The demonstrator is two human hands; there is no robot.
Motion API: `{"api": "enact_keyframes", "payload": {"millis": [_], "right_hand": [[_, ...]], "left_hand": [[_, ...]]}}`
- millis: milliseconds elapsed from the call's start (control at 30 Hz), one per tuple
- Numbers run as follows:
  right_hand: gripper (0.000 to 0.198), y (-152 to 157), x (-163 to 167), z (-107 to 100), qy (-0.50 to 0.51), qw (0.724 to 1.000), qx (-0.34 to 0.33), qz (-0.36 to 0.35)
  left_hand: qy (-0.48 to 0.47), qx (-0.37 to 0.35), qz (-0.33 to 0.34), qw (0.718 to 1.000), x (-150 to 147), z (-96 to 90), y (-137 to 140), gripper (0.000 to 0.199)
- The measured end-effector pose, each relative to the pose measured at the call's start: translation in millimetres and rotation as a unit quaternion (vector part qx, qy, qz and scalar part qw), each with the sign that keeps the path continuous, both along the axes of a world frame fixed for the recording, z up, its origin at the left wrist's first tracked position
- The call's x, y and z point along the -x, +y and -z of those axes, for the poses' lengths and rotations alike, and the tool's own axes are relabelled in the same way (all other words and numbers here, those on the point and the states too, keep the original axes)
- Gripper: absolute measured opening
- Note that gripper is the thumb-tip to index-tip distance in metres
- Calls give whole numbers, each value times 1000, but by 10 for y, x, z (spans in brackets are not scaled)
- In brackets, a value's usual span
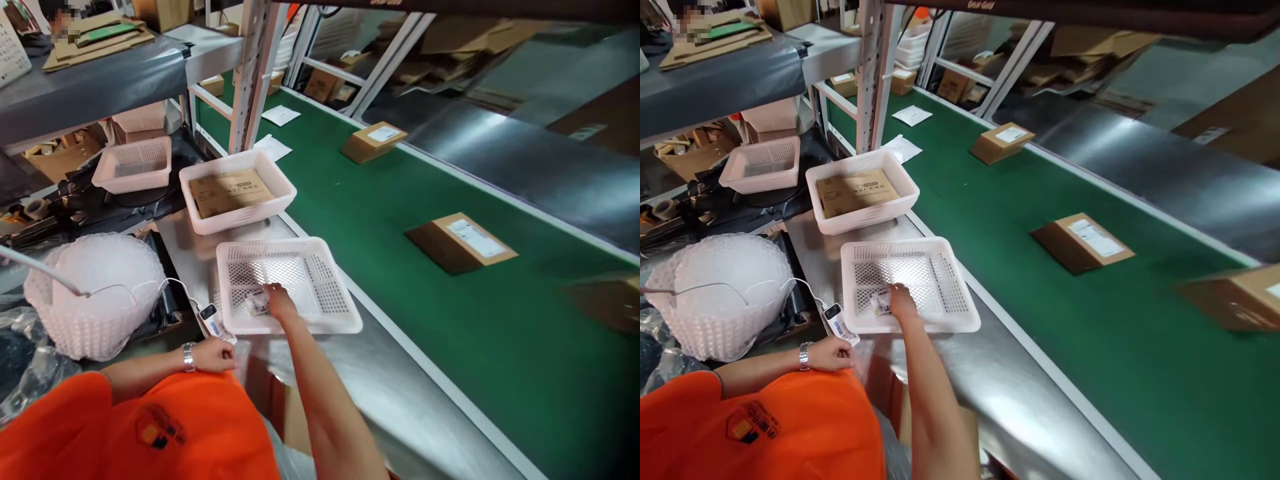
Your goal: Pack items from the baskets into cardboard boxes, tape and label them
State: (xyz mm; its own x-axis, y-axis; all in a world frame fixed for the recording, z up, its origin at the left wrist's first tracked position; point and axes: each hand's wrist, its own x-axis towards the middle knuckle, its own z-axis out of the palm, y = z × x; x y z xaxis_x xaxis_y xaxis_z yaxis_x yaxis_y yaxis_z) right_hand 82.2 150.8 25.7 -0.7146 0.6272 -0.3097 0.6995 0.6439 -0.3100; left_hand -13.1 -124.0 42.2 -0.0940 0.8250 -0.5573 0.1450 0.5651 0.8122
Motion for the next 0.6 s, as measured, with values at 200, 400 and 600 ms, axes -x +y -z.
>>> {"api": "enact_keyframes", "payload": {"millis": [200, 400, 600], "right_hand": [[41, 209, -11, 185, -94, 995, 13, -13], [63, 202, -202, 198, -98, 995, 4, 21], [43, 208, -234, 248, -108, 994, 19, 29]], "left_hand": [[63, -66, 152, 984, -60, 19, 257, 14], [80, -78, 197, 974, -172, 67, 451, 11], [21, -51, 186, 981, -183, 77, 338, 13]]}}
